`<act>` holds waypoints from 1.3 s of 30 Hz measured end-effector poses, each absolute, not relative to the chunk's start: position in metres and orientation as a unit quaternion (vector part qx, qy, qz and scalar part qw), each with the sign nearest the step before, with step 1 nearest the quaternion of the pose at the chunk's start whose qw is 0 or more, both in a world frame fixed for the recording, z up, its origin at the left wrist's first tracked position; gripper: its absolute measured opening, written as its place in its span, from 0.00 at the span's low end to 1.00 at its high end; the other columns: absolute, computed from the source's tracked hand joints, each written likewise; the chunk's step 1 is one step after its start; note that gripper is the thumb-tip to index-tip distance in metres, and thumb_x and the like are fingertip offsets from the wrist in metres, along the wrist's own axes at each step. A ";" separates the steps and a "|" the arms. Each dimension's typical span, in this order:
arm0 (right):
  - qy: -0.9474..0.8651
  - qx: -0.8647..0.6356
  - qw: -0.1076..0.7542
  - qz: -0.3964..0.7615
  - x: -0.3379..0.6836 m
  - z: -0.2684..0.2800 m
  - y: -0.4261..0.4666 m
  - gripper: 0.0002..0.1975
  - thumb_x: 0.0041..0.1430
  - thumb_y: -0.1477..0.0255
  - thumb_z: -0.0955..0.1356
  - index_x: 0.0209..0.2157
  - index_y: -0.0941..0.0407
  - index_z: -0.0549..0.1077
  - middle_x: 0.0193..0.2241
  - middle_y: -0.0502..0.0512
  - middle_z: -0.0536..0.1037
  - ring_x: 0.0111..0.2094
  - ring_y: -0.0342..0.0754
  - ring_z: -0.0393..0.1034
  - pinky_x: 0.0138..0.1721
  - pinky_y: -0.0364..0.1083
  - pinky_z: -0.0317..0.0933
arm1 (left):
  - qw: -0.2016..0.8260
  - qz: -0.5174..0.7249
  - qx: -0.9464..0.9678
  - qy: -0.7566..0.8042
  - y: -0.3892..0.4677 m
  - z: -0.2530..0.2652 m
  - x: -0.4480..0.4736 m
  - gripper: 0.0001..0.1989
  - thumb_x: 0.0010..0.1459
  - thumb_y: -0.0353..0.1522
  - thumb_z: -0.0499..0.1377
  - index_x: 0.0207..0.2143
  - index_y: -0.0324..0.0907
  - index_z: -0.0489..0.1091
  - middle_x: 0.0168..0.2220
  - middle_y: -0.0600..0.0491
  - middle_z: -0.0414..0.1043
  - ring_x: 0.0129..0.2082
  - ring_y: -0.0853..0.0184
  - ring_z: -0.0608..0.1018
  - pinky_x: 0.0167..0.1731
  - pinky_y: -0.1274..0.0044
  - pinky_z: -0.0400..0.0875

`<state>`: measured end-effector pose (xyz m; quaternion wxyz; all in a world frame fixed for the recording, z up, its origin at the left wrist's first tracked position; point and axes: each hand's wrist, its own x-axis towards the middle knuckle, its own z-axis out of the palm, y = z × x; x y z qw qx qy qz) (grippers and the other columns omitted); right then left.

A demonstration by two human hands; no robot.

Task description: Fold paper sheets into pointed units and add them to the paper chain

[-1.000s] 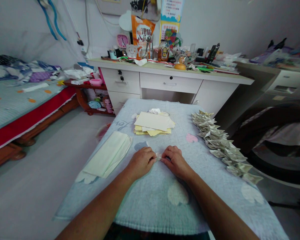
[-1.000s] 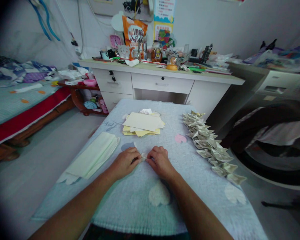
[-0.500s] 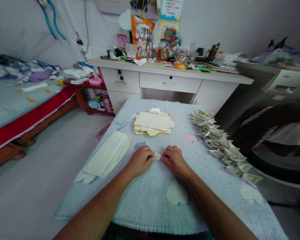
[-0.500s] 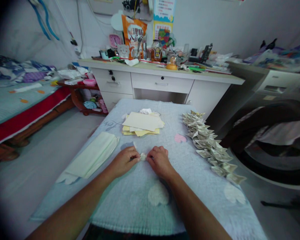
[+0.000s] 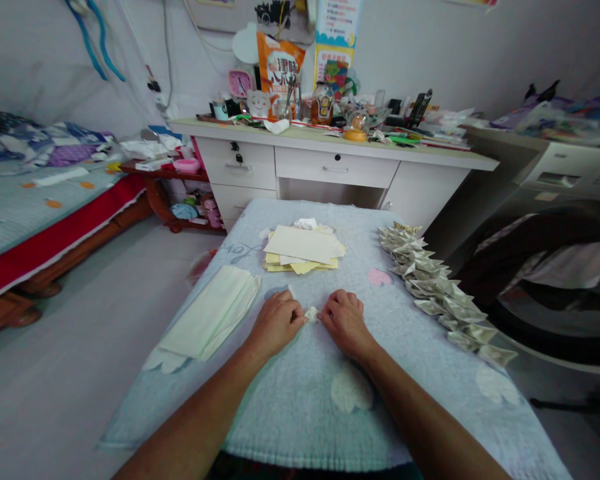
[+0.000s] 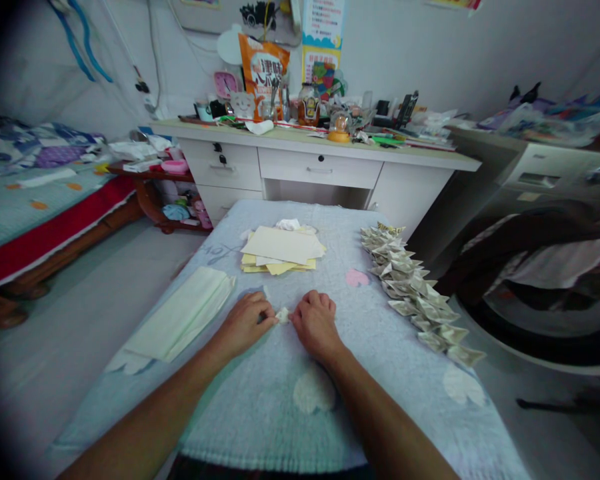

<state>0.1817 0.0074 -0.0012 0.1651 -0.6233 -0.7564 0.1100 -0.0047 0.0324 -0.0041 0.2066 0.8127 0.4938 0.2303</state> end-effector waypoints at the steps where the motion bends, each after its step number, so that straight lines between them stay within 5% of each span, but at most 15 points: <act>1: -0.756 -0.623 0.168 0.112 0.182 -0.001 0.007 0.08 0.61 0.67 0.67 0.30 0.55 0.73 0.40 0.57 0.69 0.43 0.53 0.58 0.43 0.52 0.52 | 0.209 0.231 0.810 0.497 0.033 -0.004 -0.005 0.08 0.52 0.33 0.62 0.23 0.41 0.70 0.29 0.53 0.68 0.35 0.64 0.70 0.37 0.73 0.62; 12: -0.748 -0.625 0.183 0.127 0.183 -0.003 0.008 0.07 0.59 0.67 0.68 0.29 0.56 0.74 0.40 0.56 0.68 0.43 0.52 0.58 0.45 0.51 0.51 | 0.214 0.206 0.823 0.484 0.036 0.001 -0.008 0.10 0.55 0.28 0.54 0.22 0.41 0.71 0.27 0.52 0.68 0.33 0.65 0.70 0.37 0.73 0.61; 39: -0.779 -0.570 0.210 0.153 0.192 -0.005 0.005 0.03 0.56 0.70 0.71 0.32 0.53 0.73 0.39 0.53 0.68 0.43 0.50 0.58 0.46 0.51 0.50 | 0.285 0.249 0.816 0.437 0.037 0.000 -0.011 0.02 0.49 0.28 0.62 0.24 0.42 0.73 0.30 0.54 0.70 0.35 0.67 0.71 0.39 0.74 0.63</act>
